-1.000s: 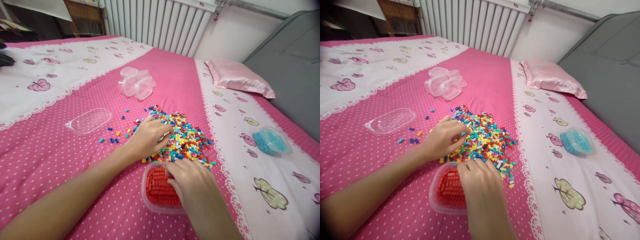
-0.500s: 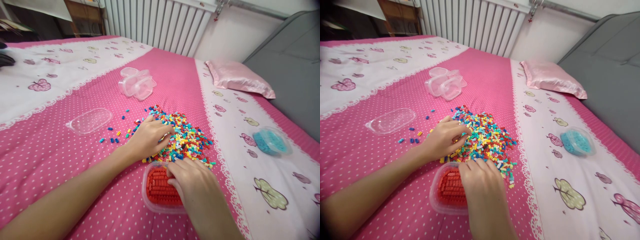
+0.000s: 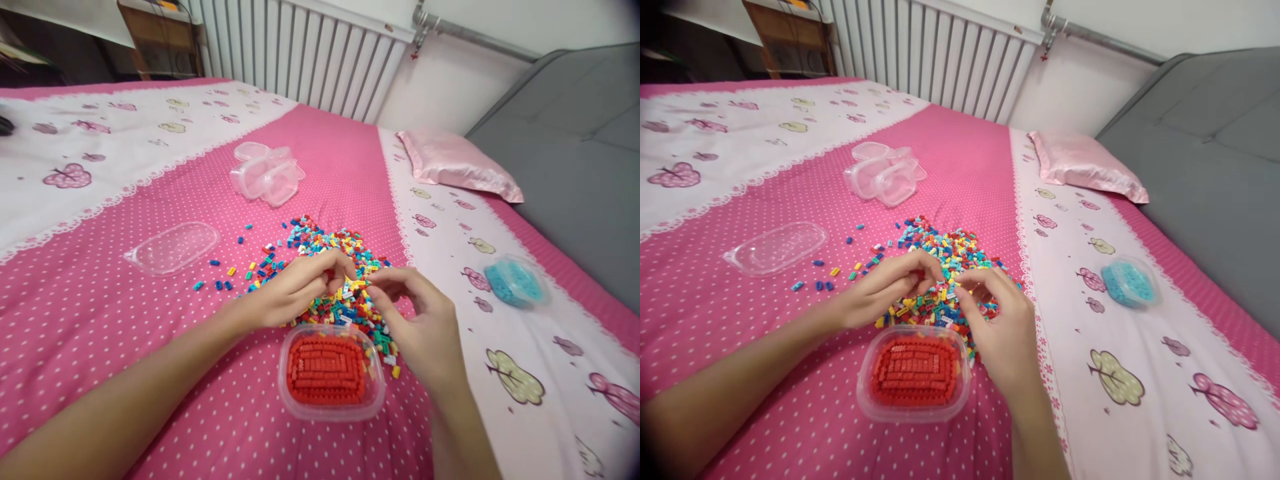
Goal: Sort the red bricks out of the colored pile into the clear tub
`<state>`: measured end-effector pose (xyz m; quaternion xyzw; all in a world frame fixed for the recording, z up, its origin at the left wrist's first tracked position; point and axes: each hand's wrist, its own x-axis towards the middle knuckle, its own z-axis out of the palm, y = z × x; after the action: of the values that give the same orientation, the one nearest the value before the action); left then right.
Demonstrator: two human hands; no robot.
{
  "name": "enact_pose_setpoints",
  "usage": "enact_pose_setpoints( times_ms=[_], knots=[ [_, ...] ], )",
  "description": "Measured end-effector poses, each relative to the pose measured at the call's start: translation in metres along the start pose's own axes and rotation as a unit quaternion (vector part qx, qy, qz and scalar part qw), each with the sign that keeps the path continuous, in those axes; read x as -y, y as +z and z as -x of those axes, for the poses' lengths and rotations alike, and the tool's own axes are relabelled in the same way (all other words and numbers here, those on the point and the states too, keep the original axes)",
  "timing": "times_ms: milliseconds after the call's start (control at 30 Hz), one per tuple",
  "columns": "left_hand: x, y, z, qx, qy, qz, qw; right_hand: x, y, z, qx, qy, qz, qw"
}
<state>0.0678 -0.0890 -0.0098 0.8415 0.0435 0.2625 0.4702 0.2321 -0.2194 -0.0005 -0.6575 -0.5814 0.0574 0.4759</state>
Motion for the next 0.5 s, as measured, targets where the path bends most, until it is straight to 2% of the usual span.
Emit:
enact_pose_setpoints(
  times_ms=[167, 500],
  knots=[
    [0.007, 0.005, -0.002, 0.009, -0.001, 0.004, 1.0, 0.007, 0.011, 0.003, 0.049, -0.071, 0.001, 0.996],
    [0.013, 0.008, 0.002, 0.037, -0.045, 0.096, 0.994, 0.002, 0.013, 0.001, 0.063, -0.068, 0.026, 0.995]
  ],
)
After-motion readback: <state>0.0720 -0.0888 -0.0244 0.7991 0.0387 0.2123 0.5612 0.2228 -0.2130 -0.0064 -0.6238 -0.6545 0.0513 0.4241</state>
